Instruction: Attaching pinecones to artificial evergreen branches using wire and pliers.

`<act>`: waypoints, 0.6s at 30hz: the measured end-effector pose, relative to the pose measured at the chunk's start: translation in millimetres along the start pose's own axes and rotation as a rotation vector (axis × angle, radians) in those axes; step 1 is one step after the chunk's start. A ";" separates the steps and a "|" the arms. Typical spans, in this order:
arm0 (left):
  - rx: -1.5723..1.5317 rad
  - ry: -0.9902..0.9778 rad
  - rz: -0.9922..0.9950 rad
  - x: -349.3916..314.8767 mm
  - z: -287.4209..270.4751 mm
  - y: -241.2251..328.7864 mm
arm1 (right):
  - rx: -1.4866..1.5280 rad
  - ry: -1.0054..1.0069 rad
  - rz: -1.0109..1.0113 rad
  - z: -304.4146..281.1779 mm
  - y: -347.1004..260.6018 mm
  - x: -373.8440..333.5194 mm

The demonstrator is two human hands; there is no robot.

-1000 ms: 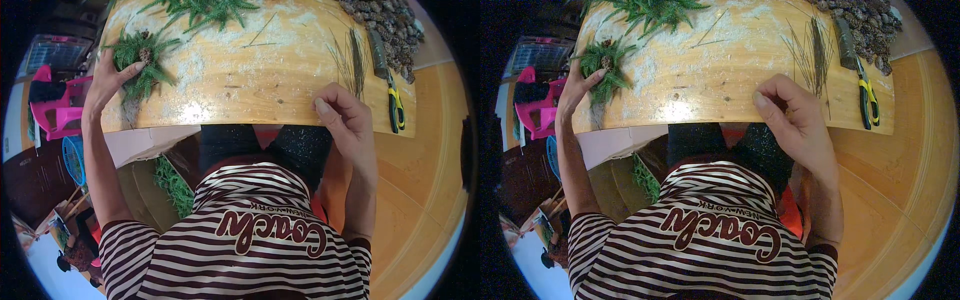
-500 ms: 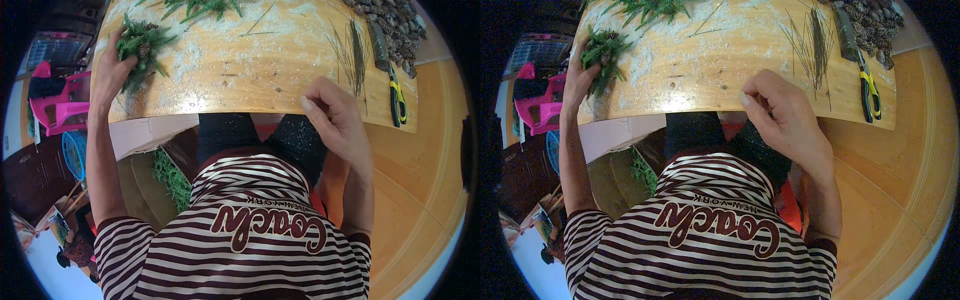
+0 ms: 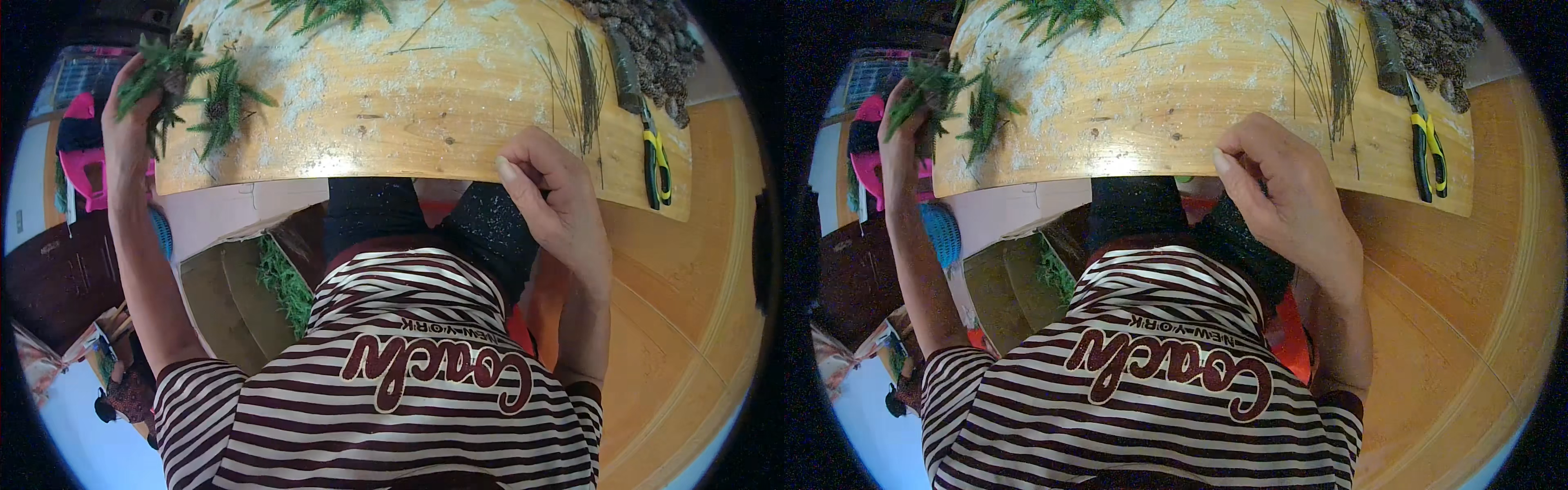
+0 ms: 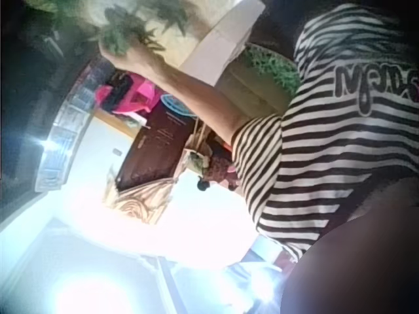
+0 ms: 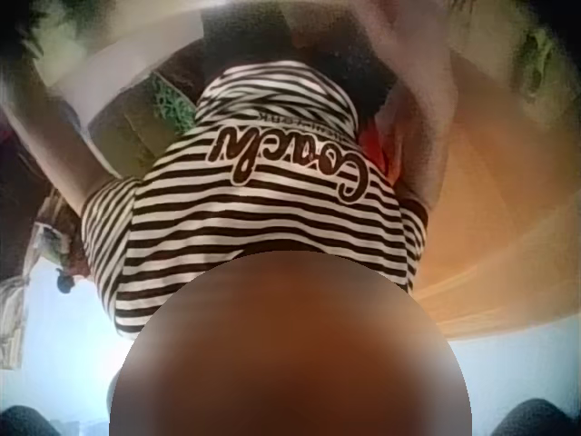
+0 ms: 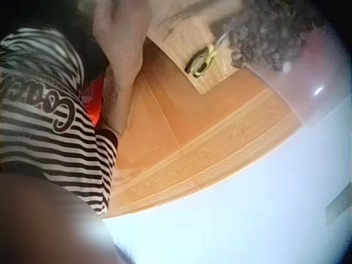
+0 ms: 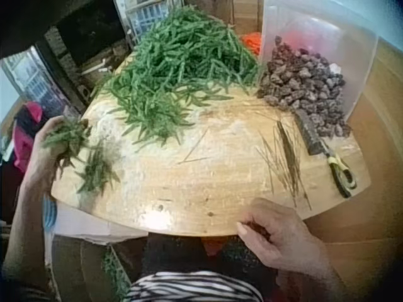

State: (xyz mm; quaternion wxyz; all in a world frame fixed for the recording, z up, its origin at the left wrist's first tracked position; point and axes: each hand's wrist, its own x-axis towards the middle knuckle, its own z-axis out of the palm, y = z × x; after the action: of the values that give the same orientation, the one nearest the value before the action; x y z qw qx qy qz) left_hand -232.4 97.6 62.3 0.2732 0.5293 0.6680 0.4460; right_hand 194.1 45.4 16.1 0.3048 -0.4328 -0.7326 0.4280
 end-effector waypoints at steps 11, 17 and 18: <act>0.112 -0.456 -0.202 -35.3 37.0 9.0 | 0.015 0.002 -0.045 -8.8 9.3 -12.2; 0.109 -0.429 -0.153 -39.5 46.1 3.9 | -0.012 0.017 -0.088 -19.8 19.7 -22.9; 0.111 -0.430 -0.151 -40.5 45.8 5.0 | -0.003 0.020 -0.082 -21.5 20.9 -24.7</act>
State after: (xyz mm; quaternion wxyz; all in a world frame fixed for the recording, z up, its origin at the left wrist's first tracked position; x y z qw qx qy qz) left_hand -180.0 73.3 41.6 0.4122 0.5746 0.6559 0.2640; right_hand 230.3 36.5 5.2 0.3285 -0.4070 -0.7473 0.4098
